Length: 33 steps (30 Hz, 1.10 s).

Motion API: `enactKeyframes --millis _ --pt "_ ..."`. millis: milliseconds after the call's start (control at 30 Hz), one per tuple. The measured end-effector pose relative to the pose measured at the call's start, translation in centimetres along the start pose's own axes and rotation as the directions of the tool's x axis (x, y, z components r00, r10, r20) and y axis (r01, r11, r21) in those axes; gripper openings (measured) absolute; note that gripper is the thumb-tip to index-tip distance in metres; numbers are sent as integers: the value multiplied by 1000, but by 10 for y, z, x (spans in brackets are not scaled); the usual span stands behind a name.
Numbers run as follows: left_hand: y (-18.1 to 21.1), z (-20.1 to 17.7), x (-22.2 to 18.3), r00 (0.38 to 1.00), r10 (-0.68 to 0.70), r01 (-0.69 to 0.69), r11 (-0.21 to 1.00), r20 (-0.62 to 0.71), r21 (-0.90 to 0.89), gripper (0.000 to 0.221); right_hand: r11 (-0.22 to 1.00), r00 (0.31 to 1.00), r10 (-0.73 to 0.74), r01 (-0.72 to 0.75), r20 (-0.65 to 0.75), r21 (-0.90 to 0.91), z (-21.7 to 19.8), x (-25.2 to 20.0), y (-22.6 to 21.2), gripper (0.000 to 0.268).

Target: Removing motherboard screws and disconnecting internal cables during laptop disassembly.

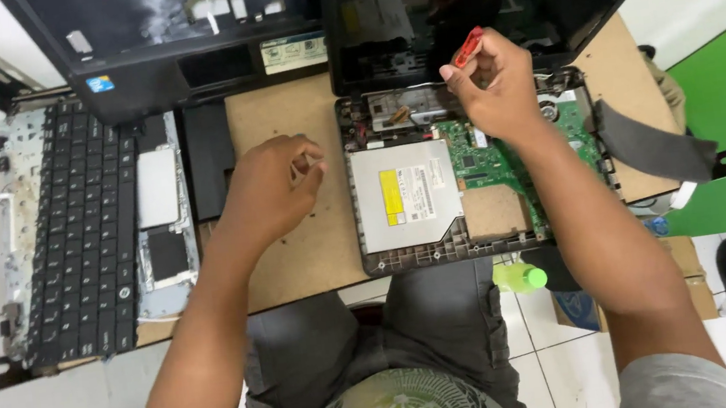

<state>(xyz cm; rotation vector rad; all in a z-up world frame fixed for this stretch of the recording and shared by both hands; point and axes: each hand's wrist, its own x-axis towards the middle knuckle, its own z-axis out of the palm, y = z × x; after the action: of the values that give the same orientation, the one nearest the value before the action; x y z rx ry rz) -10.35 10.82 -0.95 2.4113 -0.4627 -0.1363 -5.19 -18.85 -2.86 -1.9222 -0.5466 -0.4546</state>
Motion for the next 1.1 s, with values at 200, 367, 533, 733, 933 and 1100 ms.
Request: enactKeyframes --millis 200,367,533,733,933,1100 --pt "-17 -17 -36 999 27 -27 1000 -42 7 18 991 993 113 -114 21 75 11 -9 25 30" --pt "-31 -16 -53 998 -24 26 999 -60 27 22 990 992 112 -117 57 77 12 -10 28 28" --pt "-13 -4 -68 998 31 -33 999 56 37 27 991 990 121 -124 72 44 14 -11 18 17" --pt "-22 5 -69 994 10 -2 997 -105 72 18 994 992 96 -100 84 46 13 -11 31 16" --pt "-17 -1 -61 994 -102 106 980 -33 167 23 986 988 151 -152 14 66 12 -14 53 16" --pt "-33 -11 -42 977 -7 81 939 -215 335 17 983 988 153 -152 -3 107 10 -9 44 10"
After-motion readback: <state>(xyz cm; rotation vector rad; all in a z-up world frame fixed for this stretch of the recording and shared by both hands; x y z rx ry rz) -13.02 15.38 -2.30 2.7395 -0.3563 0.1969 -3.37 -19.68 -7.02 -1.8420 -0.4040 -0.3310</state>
